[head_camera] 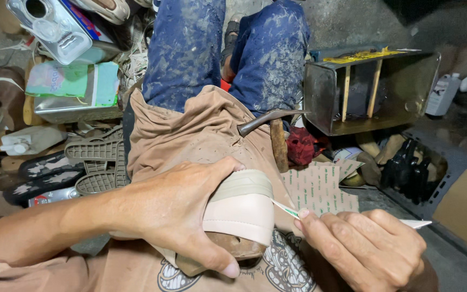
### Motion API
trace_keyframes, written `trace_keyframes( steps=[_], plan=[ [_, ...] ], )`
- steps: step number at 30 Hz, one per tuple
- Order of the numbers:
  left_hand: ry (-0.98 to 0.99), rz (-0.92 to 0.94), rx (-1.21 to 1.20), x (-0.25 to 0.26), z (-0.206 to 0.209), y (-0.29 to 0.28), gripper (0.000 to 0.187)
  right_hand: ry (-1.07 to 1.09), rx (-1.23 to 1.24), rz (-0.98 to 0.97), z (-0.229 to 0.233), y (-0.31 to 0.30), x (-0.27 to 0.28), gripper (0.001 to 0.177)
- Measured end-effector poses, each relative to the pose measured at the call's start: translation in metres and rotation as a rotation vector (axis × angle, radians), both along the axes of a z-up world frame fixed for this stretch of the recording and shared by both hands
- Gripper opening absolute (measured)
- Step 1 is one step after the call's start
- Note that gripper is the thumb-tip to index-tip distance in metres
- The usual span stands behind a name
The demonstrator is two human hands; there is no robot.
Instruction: The person uses a hammer to tap the sole and heel of a beige shoe held on their lap. They then apply a liquid from a metal can onto the shoe's sole using a small applicator.
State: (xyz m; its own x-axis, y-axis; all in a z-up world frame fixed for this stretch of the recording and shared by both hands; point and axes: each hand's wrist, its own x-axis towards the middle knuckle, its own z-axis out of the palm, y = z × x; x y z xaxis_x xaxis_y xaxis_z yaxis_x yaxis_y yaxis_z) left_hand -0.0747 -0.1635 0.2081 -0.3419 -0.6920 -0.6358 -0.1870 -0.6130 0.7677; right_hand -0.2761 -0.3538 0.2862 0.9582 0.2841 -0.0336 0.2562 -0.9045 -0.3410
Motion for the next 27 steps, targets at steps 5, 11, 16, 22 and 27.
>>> trace_keyframes(
  steps=[5, 11, 16, 22, 27],
  plan=[
    [-0.023, 0.001, -0.011, 0.003, -0.003, 0.004, 0.105, -0.007, 0.001, -0.06, 0.005, -0.006, -0.012, 0.015],
    [0.028, 0.099, -0.074, 0.003, -0.007, 0.009, 0.099, -0.101, 0.018, -0.04, -0.003, -0.012, -0.01, 0.019],
    [-0.011, 0.014, -0.01, 0.003, -0.001, 0.005, 0.102, -0.115, 0.077, -0.048, -0.008, -0.002, 0.004, 0.013],
    [-0.049, -0.028, 0.049, 0.001, 0.002, 0.001, 0.105, -0.15, 0.042, 0.006, -0.012, -0.002, 0.003, 0.014],
    [-0.026, -0.007, 0.009, 0.0, 0.002, -0.001, 0.101, -0.102, 0.042, 0.003, -0.009, -0.003, 0.002, 0.013]
  ],
)
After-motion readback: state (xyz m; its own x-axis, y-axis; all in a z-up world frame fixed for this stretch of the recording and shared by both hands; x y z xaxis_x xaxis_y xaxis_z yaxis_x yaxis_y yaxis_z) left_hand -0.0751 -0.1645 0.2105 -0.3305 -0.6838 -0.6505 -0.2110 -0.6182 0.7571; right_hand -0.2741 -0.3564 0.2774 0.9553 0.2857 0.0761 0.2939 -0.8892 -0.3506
